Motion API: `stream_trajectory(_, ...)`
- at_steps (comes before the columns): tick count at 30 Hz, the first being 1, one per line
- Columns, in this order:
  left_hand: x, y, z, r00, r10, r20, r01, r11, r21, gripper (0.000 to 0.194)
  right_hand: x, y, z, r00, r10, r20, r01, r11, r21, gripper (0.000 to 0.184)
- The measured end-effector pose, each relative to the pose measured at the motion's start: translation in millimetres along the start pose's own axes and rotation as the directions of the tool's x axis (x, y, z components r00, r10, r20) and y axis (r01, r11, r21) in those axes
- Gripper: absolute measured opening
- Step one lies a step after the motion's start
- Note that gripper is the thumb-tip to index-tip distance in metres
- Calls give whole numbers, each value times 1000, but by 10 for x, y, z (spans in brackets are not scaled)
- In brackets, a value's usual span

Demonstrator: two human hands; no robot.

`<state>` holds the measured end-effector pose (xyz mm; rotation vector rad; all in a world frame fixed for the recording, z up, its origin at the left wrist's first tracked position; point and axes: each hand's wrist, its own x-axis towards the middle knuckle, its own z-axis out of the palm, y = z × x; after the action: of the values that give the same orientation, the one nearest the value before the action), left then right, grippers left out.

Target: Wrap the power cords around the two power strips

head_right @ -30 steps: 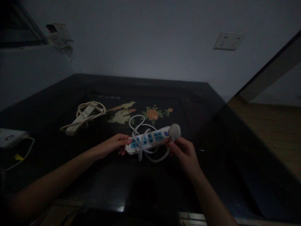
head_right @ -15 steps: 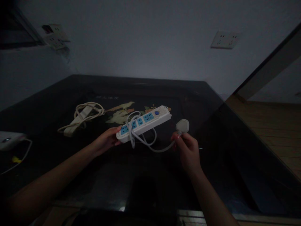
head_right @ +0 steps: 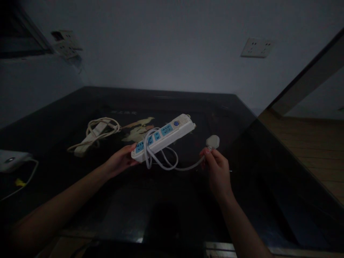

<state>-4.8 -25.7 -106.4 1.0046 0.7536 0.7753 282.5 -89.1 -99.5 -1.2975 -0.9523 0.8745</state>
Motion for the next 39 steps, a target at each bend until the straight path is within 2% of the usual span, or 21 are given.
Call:
stream_trajectory(5,-2,-27,25,996,-13,91,9,999,42,35,89,118,-35,996,84,14,-84,996,-31,36)
stream_trajectory(9,-13,-36,-18,983,-86,160,62,987,148,37,157,190,-50,994,102,-31,-99,991,90,34)
stream_trajectory(13,-29,-22,-45,946,-162,281,64,942,330,42,194,209,-65,986,133,-97,-112,975,192,40)
stream_trajectory(18,-50,-44,4,884,-252,393,22,863,505,40,211,238,-78,993,75,-88,-54,975,217,37)
stream_trajectory(24,-84,-89,66,882,-254,397,-38,801,597,40,202,213,-82,997,-9,-75,26,974,225,28)
stream_trajectory(29,-102,-102,97,912,-220,345,-115,670,733,40,189,181,-72,998,-40,-55,49,983,179,24)
stream_trajectory(34,-146,-104,189,939,-122,321,-245,418,875,37,203,208,-96,994,-73,-80,80,994,79,24)
stream_trajectory(39,-161,-79,214,938,-145,313,-271,253,929,40,218,222,-129,989,-94,-118,97,995,17,27)
